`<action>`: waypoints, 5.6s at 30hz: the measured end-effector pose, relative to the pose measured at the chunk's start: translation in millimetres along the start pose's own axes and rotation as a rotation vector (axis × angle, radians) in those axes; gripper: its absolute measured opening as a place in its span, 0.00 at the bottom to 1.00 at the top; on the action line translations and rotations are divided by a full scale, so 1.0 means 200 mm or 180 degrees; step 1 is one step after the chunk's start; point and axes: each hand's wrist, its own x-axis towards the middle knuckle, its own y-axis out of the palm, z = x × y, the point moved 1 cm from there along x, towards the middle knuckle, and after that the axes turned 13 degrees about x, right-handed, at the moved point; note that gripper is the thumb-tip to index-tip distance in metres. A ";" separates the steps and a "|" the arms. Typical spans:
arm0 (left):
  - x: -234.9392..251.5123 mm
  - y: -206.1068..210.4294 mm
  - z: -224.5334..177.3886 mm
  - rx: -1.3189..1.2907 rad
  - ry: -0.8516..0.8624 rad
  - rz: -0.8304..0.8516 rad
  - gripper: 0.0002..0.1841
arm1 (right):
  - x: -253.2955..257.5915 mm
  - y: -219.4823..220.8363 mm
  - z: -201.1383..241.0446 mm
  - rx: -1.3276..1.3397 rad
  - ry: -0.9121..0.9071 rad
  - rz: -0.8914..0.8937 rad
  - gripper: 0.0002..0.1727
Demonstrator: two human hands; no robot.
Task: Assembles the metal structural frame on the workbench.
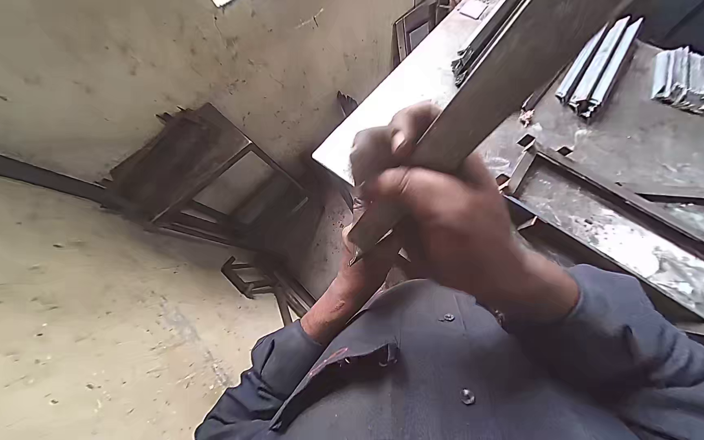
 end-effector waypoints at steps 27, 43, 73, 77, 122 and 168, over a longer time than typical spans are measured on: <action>0.08 -0.05 0.08 -0.0164 0.0270 0.0125 0.18 | 0.27 -1.53 -0.24 -0.1655 -0.0059 -0.1982 0.13; 0.19 -0.15 0.09 -0.0122 0.0911 0.0589 0.12 | 0.16 -1.52 -0.35 -0.1960 0.0280 -0.1609 0.11; 0.66 0.00 -0.46 -0.1543 0.0805 0.1118 0.10 | -0.73 -0.79 0.45 -0.6176 -0.1870 -0.0883 0.25; 0.61 0.55 -0.82 -0.1552 0.0603 0.1755 0.11 | -0.87 -0.93 0.64 -0.6203 -0.1751 -0.0864 0.23; 0.02 1.92 -0.34 0.1847 0.2733 0.3379 0.17 | -1.78 -2.50 1.36 -0.4511 0.2318 -0.4282 0.24; 0.23 1.73 -0.26 0.1726 0.2347 0.2919 0.17 | -0.20 -3.29 1.42 -0.5544 0.1598 -0.2413 0.18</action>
